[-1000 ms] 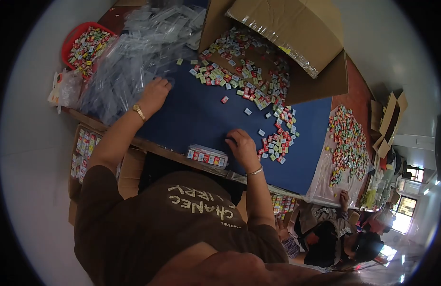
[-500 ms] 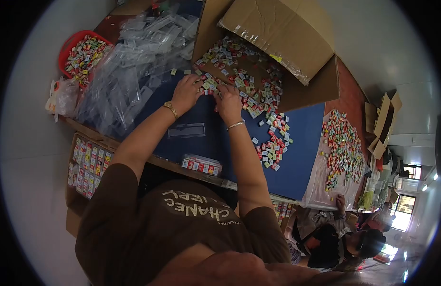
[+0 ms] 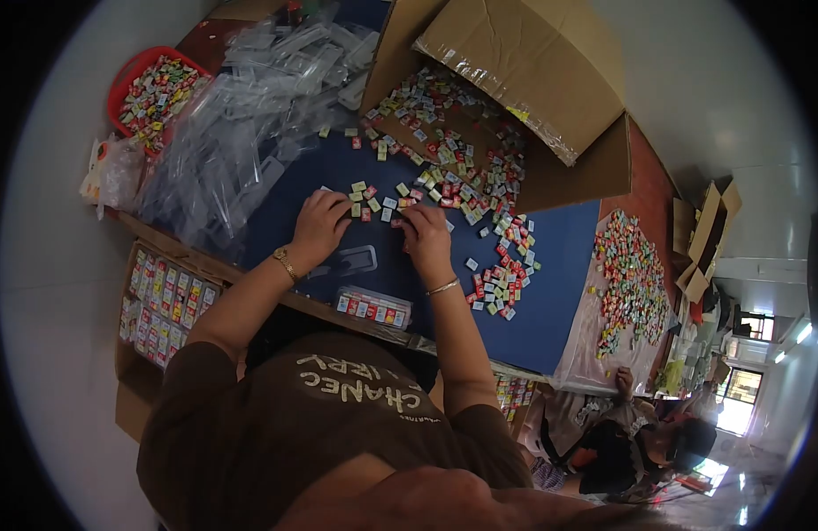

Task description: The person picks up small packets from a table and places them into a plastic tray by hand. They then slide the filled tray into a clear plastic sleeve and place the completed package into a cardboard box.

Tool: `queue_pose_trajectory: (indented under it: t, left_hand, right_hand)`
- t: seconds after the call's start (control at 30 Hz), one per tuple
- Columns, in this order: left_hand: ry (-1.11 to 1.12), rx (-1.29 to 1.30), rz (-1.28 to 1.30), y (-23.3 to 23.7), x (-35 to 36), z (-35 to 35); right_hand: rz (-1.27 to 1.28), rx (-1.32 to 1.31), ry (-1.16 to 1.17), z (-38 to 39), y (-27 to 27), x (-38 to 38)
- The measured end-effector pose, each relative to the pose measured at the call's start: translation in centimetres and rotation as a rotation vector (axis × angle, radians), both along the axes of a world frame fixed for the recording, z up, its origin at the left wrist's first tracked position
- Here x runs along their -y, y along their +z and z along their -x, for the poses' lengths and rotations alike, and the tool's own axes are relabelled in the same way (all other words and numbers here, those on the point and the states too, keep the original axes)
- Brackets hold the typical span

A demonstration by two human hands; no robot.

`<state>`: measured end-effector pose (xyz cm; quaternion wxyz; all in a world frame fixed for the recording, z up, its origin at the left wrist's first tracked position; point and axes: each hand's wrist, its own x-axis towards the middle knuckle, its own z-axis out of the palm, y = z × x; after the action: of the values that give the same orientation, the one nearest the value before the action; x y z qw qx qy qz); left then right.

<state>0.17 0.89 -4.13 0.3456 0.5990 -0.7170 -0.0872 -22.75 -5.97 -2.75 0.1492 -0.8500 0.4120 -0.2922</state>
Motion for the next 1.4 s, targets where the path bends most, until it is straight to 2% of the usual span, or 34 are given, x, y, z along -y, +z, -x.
queue_pose_trajectory:
  t: [0.07, 0.13, 0.2, 0.3, 0.53, 0.6, 0.73, 0.8, 0.93, 1.07, 1.13, 1.2, 1.27, 1.33, 1.4]
  left_hand:
    - [-0.007, 0.002, -0.05, -0.3, -0.1, 0.1]
    - [-0.1, 0.048, 0.057, 0.3, 0.5, 0.9]
    - [-0.096, 0.065, 0.09, 0.0, 1.4, 1.3]
    - [-0.101, 0.077, 0.092, -0.7, 1.7, 1.4]
    - [-0.083, 0.019, 0.034, -0.6, 1.7, 2.0]
    - [-0.086, 0.032, 0.013, -1.0, 1.7, 2.0]
    - [-0.103, 0.008, -0.078, -1.0, 1.3, 2.1]
    - [-0.102, 0.016, -0.044, -1.1, 1.3, 2.1]
    - [-0.098, 0.032, -0.021, -1.1, 1.4, 2.2]
    - [-0.105, 0.048, -0.077, -1.1, 0.6, 2.2]
    - [-0.107, -0.028, -0.085, -0.1, 0.0, 1.9]
    - [-0.084, -0.025, -0.062, 1.1, -0.1, 0.6]
    - [-0.06, -0.022, -0.031, 1.6, 0.4, -1.3]
    - [0.031, 0.175, 0.021, 1.2, 0.9, -3.8]
    - [0.002, 0.194, 0.013, -0.2, 1.2, -5.0]
  right_hand:
    - [-0.02, -0.025, 0.035, -0.8, -0.5, -0.4]
    - [-0.047, -0.052, 0.074, -1.5, -0.5, -0.6]
    - [-0.033, -0.183, 0.021, -2.3, -0.4, -0.6]
    - [-0.059, -0.245, -0.041, -2.4, 0.0, -1.0]
    - [-0.158, -0.152, -0.159, -2.6, -0.1, -0.6]
    - [-0.144, -0.144, -0.031, -2.7, -0.7, 0.3]
    - [-0.18, -0.193, -0.016, -3.0, 0.1, 0.1]
    - [-0.144, -0.115, 0.015, -3.0, 0.6, -0.1]
    - [-0.137, -0.153, 0.074, -3.0, -0.3, 0.1]
    - [-0.261, -0.11, 0.091, -2.8, 0.5, -1.1]
    - [-0.34, -0.052, 0.09, -2.2, 1.5, -1.3]
    - [-0.276, -0.112, -0.022, -0.8, 2.3, -1.3]
    - [-0.234, -0.175, -0.029, 0.8, 3.2, -1.9]
    - [-0.191, -0.238, -0.035, 1.5, 3.2, -2.6]
    - [-0.251, -0.317, -0.013, 2.0, 2.3, -3.0]
